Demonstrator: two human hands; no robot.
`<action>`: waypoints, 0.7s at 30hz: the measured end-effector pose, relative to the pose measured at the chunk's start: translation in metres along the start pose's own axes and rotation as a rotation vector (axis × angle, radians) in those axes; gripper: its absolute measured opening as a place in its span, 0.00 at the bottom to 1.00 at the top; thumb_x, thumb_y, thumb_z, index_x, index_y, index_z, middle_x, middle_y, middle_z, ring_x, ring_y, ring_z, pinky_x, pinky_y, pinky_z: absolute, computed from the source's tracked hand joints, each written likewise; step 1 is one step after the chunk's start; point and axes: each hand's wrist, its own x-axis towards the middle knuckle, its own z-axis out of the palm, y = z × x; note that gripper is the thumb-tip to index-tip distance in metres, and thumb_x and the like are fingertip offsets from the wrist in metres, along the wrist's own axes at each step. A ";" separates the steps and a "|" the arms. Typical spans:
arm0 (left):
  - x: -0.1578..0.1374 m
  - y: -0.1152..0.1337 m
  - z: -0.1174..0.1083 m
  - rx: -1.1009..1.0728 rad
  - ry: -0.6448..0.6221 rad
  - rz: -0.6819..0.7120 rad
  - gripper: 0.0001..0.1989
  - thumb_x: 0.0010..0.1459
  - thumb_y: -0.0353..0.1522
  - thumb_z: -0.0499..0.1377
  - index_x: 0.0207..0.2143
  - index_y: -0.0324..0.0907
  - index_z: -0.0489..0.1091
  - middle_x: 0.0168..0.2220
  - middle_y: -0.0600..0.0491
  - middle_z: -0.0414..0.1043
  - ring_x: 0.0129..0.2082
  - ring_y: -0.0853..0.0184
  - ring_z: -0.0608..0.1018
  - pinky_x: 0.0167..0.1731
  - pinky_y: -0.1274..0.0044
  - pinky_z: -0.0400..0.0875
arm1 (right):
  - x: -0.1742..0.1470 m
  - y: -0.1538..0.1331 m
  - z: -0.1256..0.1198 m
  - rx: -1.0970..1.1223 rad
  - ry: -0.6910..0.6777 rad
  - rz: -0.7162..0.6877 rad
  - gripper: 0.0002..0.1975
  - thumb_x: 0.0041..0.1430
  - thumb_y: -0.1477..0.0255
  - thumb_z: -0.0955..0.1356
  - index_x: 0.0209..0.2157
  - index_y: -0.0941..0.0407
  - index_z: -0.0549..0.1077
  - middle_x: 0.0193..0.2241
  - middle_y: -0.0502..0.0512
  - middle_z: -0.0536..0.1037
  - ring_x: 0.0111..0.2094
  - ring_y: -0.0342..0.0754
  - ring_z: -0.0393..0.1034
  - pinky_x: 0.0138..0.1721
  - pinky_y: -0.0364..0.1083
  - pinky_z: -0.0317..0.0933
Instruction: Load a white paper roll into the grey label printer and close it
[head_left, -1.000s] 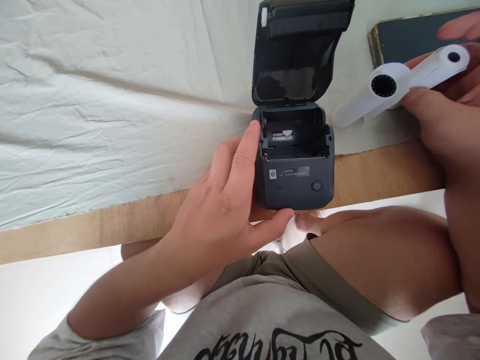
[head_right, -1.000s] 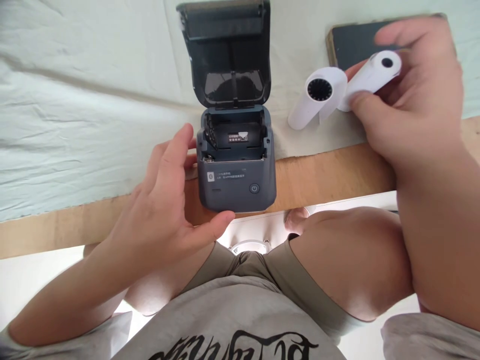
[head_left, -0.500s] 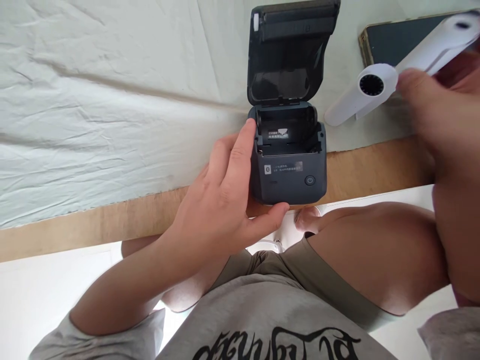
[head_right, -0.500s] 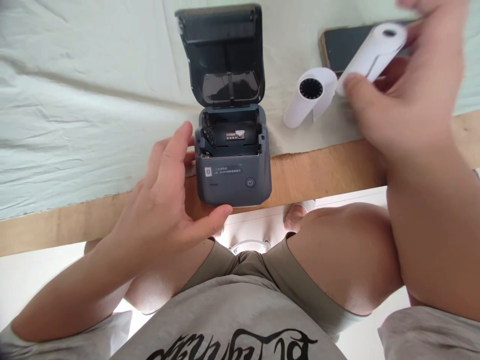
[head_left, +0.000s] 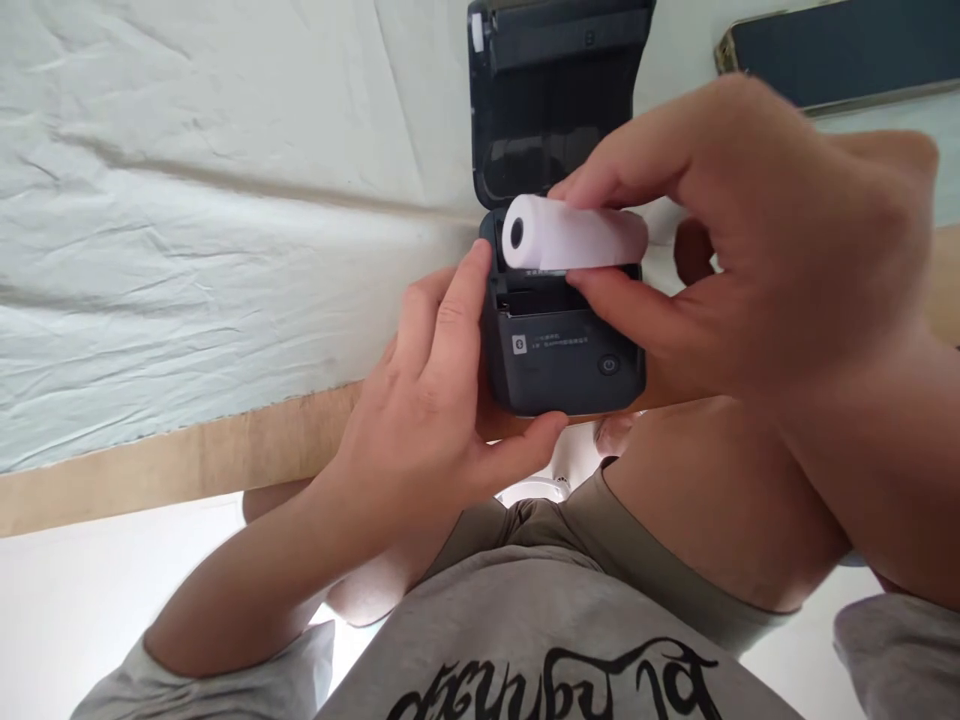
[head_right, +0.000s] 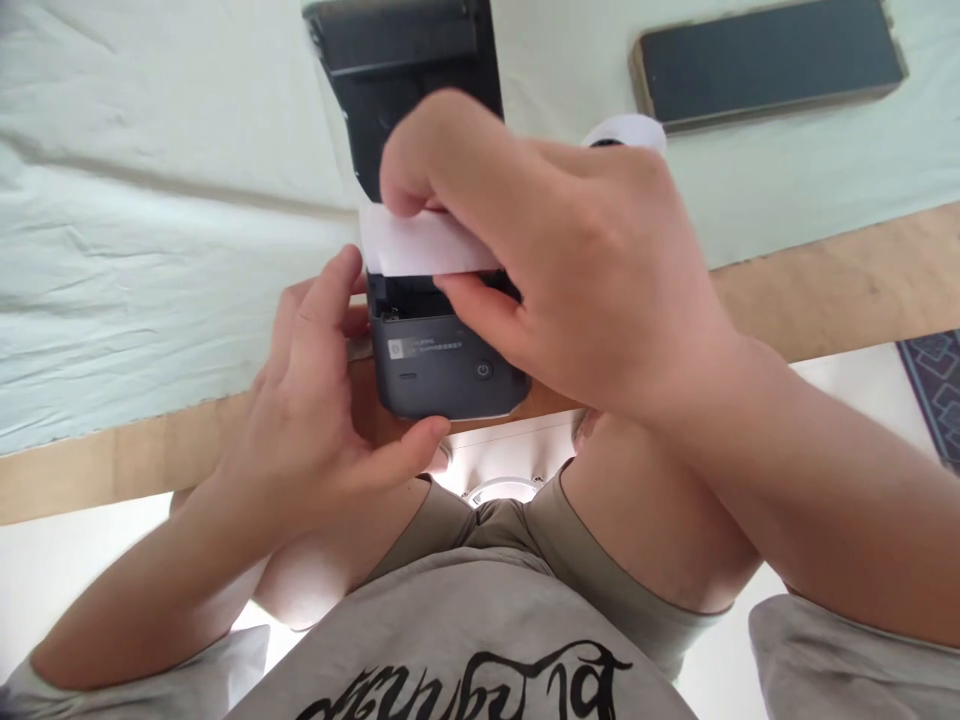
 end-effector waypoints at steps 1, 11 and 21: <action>0.000 0.000 -0.001 -0.004 -0.007 -0.002 0.49 0.72 0.49 0.68 0.86 0.47 0.54 0.78 0.39 0.71 0.73 0.41 0.82 0.63 0.54 0.91 | 0.002 -0.001 0.001 -0.038 0.034 -0.013 0.15 0.69 0.70 0.68 0.53 0.45 0.81 0.44 0.45 0.83 0.35 0.37 0.68 0.43 0.44 0.64; 0.001 0.000 -0.006 -0.047 -0.028 0.009 0.43 0.76 0.49 0.68 0.83 0.46 0.58 0.79 0.39 0.71 0.76 0.44 0.81 0.70 0.53 0.88 | 0.013 0.014 -0.007 -0.087 -0.120 -0.067 0.06 0.74 0.66 0.70 0.44 0.47 0.81 0.44 0.45 0.86 0.45 0.44 0.79 0.43 0.53 0.59; 0.002 0.003 -0.006 -0.051 -0.008 0.034 0.39 0.75 0.45 0.68 0.82 0.49 0.64 0.74 0.39 0.73 0.73 0.42 0.83 0.65 0.53 0.91 | 0.007 0.004 -0.025 0.266 -0.137 -0.119 0.08 0.70 0.65 0.74 0.33 0.49 0.79 0.36 0.38 0.83 0.34 0.32 0.72 0.32 0.44 0.59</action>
